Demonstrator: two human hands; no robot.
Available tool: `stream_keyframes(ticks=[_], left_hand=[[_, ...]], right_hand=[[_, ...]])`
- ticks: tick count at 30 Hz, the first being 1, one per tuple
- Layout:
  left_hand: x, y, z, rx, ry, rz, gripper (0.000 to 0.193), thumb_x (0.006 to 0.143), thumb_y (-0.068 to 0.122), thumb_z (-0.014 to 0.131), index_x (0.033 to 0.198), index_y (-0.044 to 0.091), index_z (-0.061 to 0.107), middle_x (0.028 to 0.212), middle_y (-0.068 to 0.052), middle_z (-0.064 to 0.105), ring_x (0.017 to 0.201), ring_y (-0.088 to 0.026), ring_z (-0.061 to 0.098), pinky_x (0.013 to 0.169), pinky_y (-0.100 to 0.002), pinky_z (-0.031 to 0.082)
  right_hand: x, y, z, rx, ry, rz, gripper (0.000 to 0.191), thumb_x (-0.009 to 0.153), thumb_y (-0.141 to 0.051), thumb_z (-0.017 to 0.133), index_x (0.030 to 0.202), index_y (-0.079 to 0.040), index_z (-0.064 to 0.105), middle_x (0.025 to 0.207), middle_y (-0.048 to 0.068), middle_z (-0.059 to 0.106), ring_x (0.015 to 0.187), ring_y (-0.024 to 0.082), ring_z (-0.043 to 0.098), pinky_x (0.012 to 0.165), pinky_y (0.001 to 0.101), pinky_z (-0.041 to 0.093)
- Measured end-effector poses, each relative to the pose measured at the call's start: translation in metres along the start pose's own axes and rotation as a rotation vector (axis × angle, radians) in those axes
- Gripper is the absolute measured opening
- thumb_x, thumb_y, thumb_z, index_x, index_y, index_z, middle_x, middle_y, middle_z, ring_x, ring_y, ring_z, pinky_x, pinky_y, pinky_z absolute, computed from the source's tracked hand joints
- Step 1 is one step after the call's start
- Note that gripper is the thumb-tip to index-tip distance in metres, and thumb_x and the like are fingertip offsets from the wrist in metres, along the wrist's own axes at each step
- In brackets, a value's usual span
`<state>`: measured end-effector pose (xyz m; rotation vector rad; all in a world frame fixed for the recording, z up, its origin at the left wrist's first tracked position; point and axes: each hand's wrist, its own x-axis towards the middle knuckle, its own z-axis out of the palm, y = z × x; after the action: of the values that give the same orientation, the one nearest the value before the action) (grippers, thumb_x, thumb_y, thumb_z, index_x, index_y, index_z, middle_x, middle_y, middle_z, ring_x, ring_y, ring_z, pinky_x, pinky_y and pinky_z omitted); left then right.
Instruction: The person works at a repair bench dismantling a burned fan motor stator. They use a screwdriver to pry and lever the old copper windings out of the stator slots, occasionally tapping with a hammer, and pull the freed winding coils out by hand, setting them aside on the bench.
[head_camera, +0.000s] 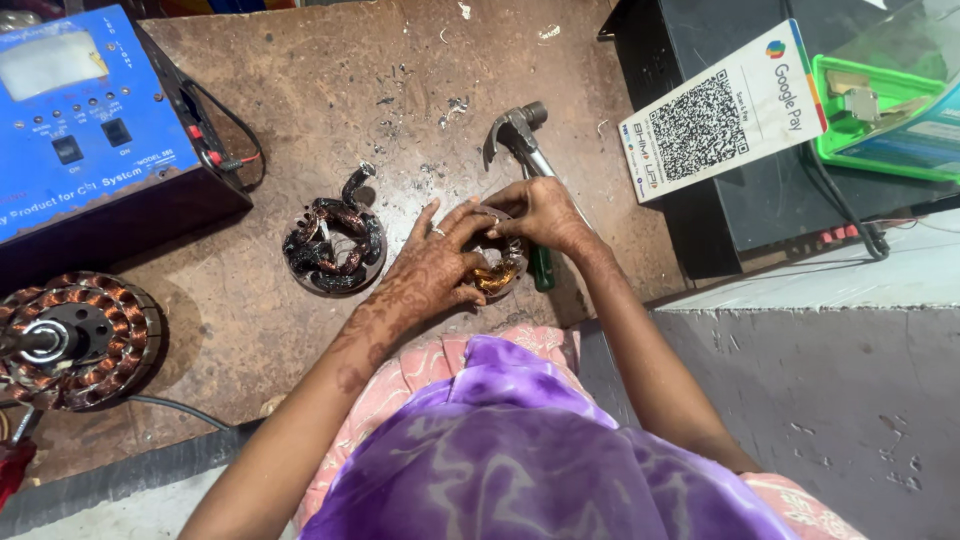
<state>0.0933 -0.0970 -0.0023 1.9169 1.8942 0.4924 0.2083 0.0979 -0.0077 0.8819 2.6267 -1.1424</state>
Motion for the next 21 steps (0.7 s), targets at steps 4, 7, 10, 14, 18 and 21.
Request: stream_keyframes(ticks=[4, 7, 10, 14, 18, 21], left_hand=[[0.001, -0.011, 0.012, 0.01, 0.093, 0.15, 0.031, 0.08, 0.039, 0.078, 0.1, 0.016, 0.079, 0.129, -0.004, 0.06, 0.143, -0.022, 0.04, 0.126, -0.054, 0.014], [-0.003, -0.014, 0.022, -0.137, 0.128, 0.101, 0.026, 0.087, 0.035, 0.077, 0.101, 0.015, 0.078, 0.107, -0.006, 0.067, 0.13, -0.022, 0.056, 0.127, -0.048, 0.023], [-0.002, -0.014, 0.028, -0.28, 0.271, 0.104, 0.023, 0.081, 0.031, 0.079, 0.09, 0.011, 0.079, 0.094, -0.007, 0.068, 0.116, -0.026, 0.061, 0.114, -0.05, 0.025], [-0.001, -0.017, 0.029, -0.537, 0.373, -0.052, 0.023, 0.087, 0.028, 0.077, 0.092, 0.006, 0.077, 0.085, -0.007, 0.068, 0.096, -0.023, 0.064, 0.098, -0.041, 0.041], [-0.003, -0.022, 0.032, -0.867, 0.384, -0.2, 0.027, 0.094, 0.03, 0.071, 0.098, 0.003, 0.076, 0.087, -0.007, 0.068, 0.084, -0.02, 0.067, 0.077, -0.034, 0.051], [0.002, -0.023, 0.033, -0.803, 0.412, -0.279, 0.03, 0.095, 0.029, 0.071, 0.094, 0.0, 0.076, 0.085, -0.01, 0.067, 0.078, -0.022, 0.066, 0.072, -0.033, 0.049]], right_hand=[[-0.009, 0.0, 0.002, 0.076, 0.03, 0.042, 0.044, 0.078, -0.017, 0.085, 0.121, -0.016, 0.075, 0.118, 0.007, 0.076, 0.106, 0.018, 0.075, 0.098, 0.0322, 0.059], [-0.028, 0.001, 0.007, 0.23, 0.042, 0.024, 0.044, 0.086, -0.015, 0.075, 0.129, -0.017, 0.071, 0.13, 0.006, 0.072, 0.116, 0.019, 0.07, 0.104, 0.0334, 0.054], [-0.054, 0.004, 0.008, 0.296, 0.096, -0.079, 0.038, 0.093, -0.018, 0.071, 0.131, -0.012, 0.069, 0.134, 0.01, 0.07, 0.124, 0.022, 0.067, 0.109, 0.0356, 0.052], [-0.079, -0.001, 0.014, 0.295, 0.138, -0.242, 0.041, 0.101, -0.025, 0.065, 0.139, -0.01, 0.062, 0.142, 0.013, 0.064, 0.134, 0.026, 0.06, 0.114, 0.0396, 0.047], [-0.087, -0.02, 0.027, 0.207, 0.116, -0.075, 0.062, 0.088, -0.035, 0.076, 0.145, -0.015, 0.058, 0.14, 0.013, 0.062, 0.135, 0.029, 0.057, 0.115, 0.0415, 0.043], [-0.083, -0.033, 0.033, 0.146, 0.233, -0.444, 0.098, 0.069, -0.038, 0.091, 0.148, -0.007, 0.044, 0.141, 0.022, 0.051, 0.134, 0.038, 0.051, 0.112, 0.0452, 0.041]])
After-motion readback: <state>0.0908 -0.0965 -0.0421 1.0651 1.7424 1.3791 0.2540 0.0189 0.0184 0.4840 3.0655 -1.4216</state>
